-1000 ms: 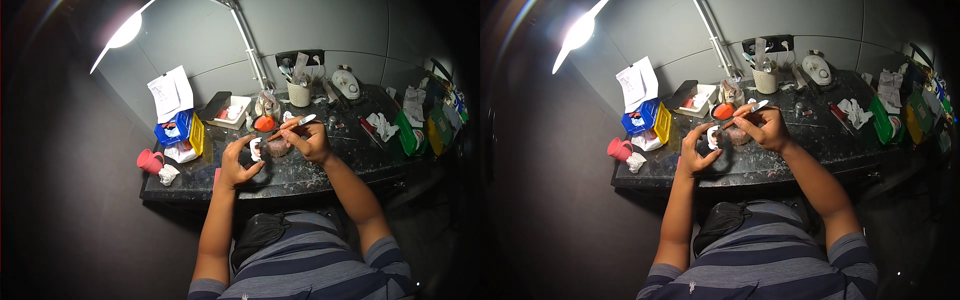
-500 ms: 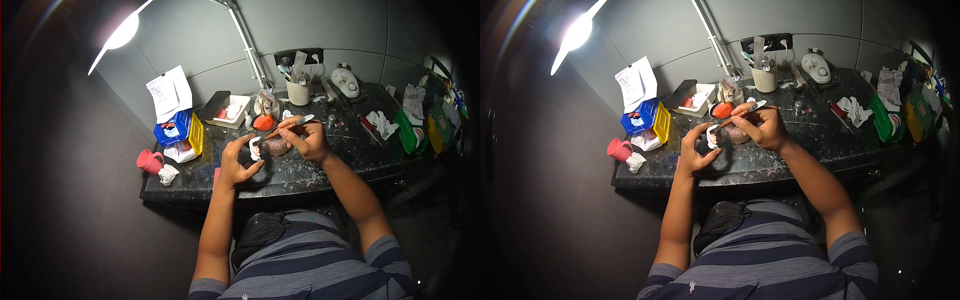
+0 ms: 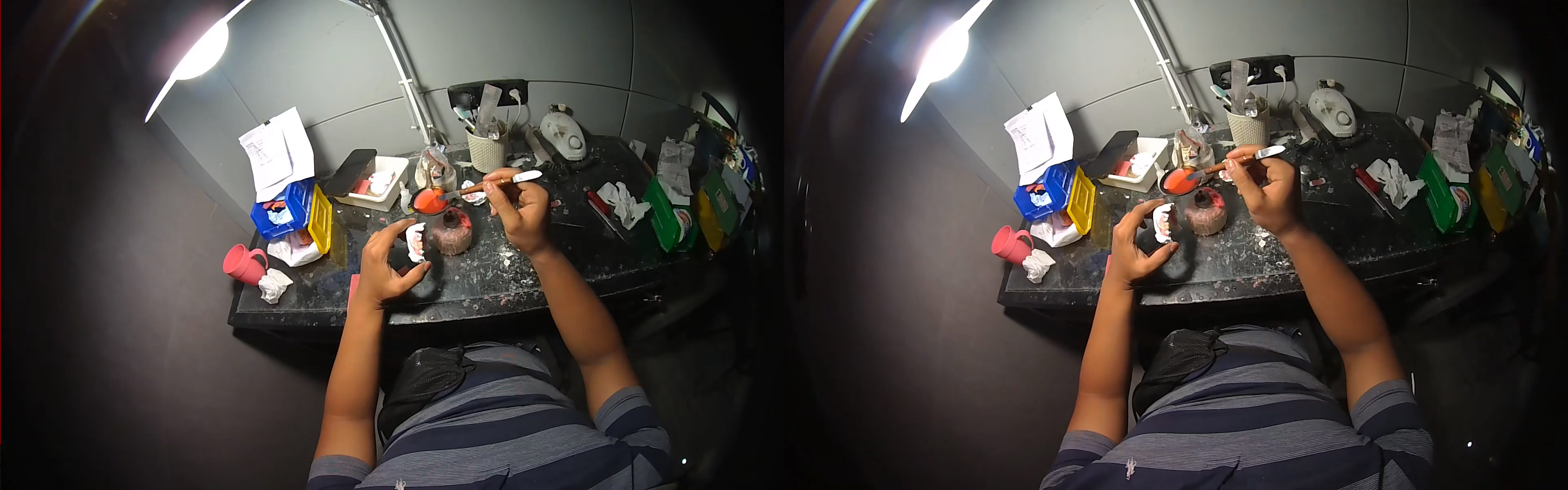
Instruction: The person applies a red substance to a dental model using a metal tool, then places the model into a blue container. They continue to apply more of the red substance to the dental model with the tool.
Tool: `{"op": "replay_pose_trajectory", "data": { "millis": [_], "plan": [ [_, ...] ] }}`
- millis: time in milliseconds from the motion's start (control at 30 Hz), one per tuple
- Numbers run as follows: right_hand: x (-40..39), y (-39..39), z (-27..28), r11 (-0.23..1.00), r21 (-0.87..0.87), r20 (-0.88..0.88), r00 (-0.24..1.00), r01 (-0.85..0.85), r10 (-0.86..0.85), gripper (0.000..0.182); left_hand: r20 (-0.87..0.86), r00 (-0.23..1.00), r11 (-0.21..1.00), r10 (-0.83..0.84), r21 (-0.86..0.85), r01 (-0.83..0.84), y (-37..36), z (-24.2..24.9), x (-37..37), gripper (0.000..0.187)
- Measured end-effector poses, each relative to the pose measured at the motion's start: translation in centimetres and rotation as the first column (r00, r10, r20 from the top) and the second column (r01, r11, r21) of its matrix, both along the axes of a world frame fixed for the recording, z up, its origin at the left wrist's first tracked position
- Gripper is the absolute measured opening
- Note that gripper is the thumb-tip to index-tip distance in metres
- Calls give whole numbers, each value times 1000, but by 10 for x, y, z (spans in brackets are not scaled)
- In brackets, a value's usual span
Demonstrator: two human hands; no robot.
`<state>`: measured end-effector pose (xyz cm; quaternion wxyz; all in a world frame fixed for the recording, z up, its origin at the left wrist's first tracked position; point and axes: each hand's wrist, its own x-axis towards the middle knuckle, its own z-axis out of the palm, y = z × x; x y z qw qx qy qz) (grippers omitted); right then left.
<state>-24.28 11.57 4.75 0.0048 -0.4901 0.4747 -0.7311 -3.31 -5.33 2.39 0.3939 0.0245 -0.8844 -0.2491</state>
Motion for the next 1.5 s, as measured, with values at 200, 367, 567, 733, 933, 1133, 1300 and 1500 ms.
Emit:
{"op": "replay_pose_trajectory", "data": {
  "millis": [200,367,567,733,933,1133,1300,1500],
  "plan": [
    [6,3,2,995,17,-95,991,100,-98,13,-31,1000,1000,-4,-1,4,0,-1,-1,70],
    [16,6,3,995,-12,-25,994,-103,103,11,-36,999,999,-35,32,37,5,6,-3,69],
    [26,4,3,998,40,-260,964,-47,56,9,-57,998,999,-32,-13,31,5,7,-4,69],
    [28,-1,-1,999,0,-179,983,-33,33,8,-67,997,999,-34,-26,32,4,5,-5,69],
    [27,0,-1,999,30,-241,969,-42,48,10,-70,997,999,-37,-31,34,5,6,-5,69],
    [26,3,2,998,20,-265,962,-60,63,9,-62,997,999,-34,-10,34,5,5,-4,68],
    [24,0,-3,993,34,-187,976,-110,114,8,-28,999,1000,-17,-3,17,4,4,-3,69],
    [26,2,-2,985,63,-122,978,-161,168,8,-8,1000,1000,8,-24,-8,2,2,-1,69]
  ]
}}
